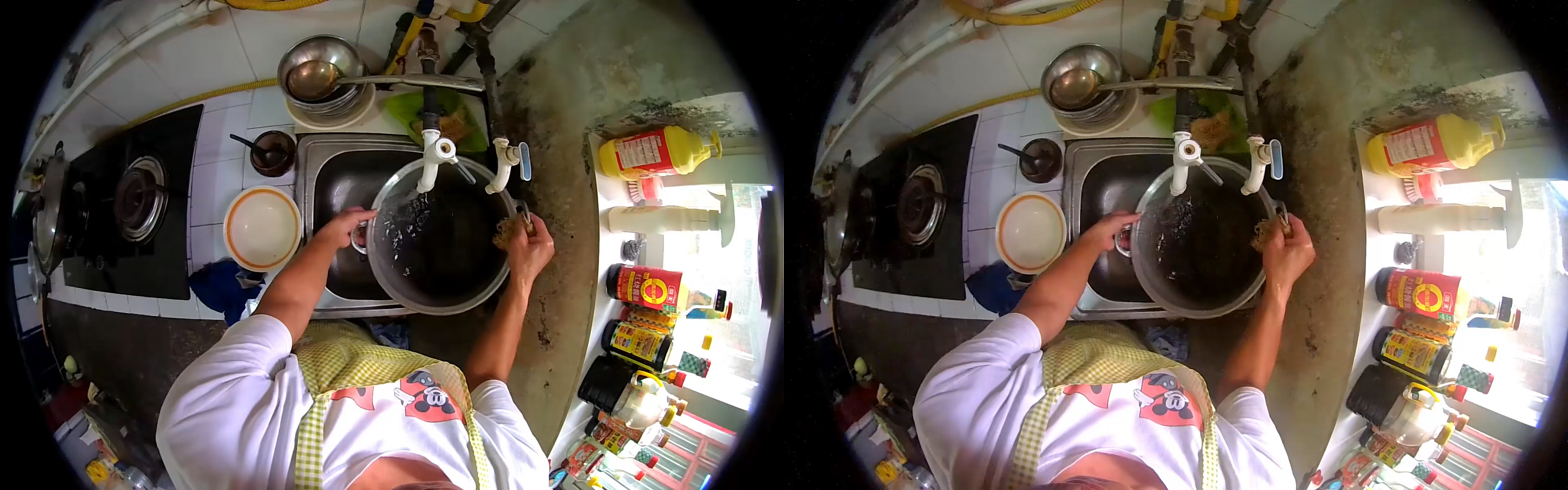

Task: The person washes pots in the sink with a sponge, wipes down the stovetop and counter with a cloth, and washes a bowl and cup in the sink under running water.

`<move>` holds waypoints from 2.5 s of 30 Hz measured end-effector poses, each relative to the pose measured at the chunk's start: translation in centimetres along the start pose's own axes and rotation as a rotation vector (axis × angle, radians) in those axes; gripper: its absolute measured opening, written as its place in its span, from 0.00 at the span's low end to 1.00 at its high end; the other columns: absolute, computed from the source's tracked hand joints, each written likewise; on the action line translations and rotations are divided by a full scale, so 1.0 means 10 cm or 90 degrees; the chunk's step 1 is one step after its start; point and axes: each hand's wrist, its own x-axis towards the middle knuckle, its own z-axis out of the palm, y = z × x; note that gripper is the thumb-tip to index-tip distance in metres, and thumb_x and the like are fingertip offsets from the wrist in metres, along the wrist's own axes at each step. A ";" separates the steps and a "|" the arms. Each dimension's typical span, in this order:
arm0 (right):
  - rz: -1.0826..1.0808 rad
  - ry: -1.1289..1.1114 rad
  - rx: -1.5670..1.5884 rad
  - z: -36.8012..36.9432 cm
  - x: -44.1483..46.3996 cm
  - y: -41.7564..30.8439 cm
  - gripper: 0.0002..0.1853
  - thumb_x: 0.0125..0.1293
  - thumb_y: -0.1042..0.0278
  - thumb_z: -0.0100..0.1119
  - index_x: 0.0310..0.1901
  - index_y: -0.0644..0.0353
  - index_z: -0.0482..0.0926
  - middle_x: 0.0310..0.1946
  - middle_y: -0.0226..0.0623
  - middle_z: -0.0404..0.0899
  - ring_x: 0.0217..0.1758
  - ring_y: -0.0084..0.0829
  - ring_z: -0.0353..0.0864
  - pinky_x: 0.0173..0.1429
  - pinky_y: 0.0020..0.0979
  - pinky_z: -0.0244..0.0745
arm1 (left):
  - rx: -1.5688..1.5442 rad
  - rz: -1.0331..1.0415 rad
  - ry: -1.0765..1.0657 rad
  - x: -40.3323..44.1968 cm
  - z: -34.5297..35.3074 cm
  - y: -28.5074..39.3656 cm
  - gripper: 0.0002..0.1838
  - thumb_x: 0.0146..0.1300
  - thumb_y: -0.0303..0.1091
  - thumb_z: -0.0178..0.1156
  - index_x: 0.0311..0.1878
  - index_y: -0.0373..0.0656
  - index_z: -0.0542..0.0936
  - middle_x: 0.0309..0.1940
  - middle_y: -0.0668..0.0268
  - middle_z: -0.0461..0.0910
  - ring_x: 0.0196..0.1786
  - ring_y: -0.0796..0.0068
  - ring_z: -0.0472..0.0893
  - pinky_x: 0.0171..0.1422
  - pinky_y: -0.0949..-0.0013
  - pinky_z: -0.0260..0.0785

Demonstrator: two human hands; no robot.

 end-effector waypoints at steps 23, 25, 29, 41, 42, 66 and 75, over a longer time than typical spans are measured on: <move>0.435 0.008 0.648 0.43 -0.77 1.18 0.18 0.57 0.73 0.57 0.50 0.68 0.70 0.39 0.36 0.76 0.39 0.27 0.75 0.43 0.29 0.71 | -0.315 0.293 -0.075 -0.67 0.26 0.16 0.15 0.58 0.32 0.54 0.49 0.43 0.70 0.44 0.62 0.75 0.48 0.63 0.75 0.55 0.56 0.65; 0.522 0.020 0.746 0.78 -0.83 1.44 0.26 0.57 0.75 0.57 0.57 0.70 0.61 0.44 0.38 0.74 0.44 0.31 0.75 0.47 0.31 0.71 | -0.284 0.341 -0.044 -0.75 0.09 0.20 0.15 0.57 0.28 0.54 0.49 0.43 0.70 0.45 0.62 0.75 0.48 0.65 0.75 0.55 0.59 0.66; 0.604 -0.090 0.892 1.19 -0.90 1.46 0.32 0.58 0.76 0.54 0.62 0.66 0.51 0.48 0.39 0.73 0.50 0.36 0.73 0.53 0.37 0.70 | -0.181 0.400 0.014 -1.20 0.22 0.42 0.17 0.56 0.23 0.53 0.50 0.44 0.70 0.45 0.62 0.74 0.49 0.67 0.74 0.55 0.62 0.66; 0.764 -0.248 0.946 2.08 -1.20 1.24 0.16 0.61 0.73 0.50 0.50 0.57 0.63 0.45 0.35 0.72 0.47 0.36 0.73 0.46 0.43 0.74 | 0.170 0.622 0.134 -1.83 0.53 0.24 0.31 0.52 0.17 0.48 0.63 0.34 0.57 0.59 0.58 0.63 0.59 0.71 0.65 0.63 0.71 0.53; 0.791 -0.234 0.918 2.24 -1.22 1.26 0.15 0.62 0.70 0.49 0.50 0.58 0.63 0.44 0.37 0.72 0.46 0.35 0.73 0.43 0.41 0.75 | 0.280 0.674 0.136 -1.83 0.52 0.23 0.32 0.51 0.19 0.50 0.63 0.34 0.57 0.61 0.58 0.59 0.62 0.70 0.61 0.65 0.70 0.49; 0.540 -0.695 0.513 2.03 -1.48 0.30 0.13 0.63 0.65 0.41 0.47 0.60 0.64 0.27 0.39 0.74 0.26 0.32 0.75 0.26 0.39 0.74 | 0.914 0.899 0.445 -2.62 1.38 0.35 0.46 0.37 0.38 0.59 0.61 0.30 0.54 0.63 0.46 0.53 0.67 0.48 0.52 0.64 0.40 0.32; 0.649 -0.434 0.903 1.71 -1.40 0.79 0.07 0.56 0.69 0.53 0.35 0.60 0.73 0.30 0.36 0.76 0.30 0.31 0.77 0.35 0.34 0.76 | 0.451 0.899 0.173 -2.45 1.01 0.38 0.40 0.39 0.19 0.48 0.62 0.33 0.52 0.55 0.53 0.62 0.60 0.64 0.62 0.66 0.67 0.49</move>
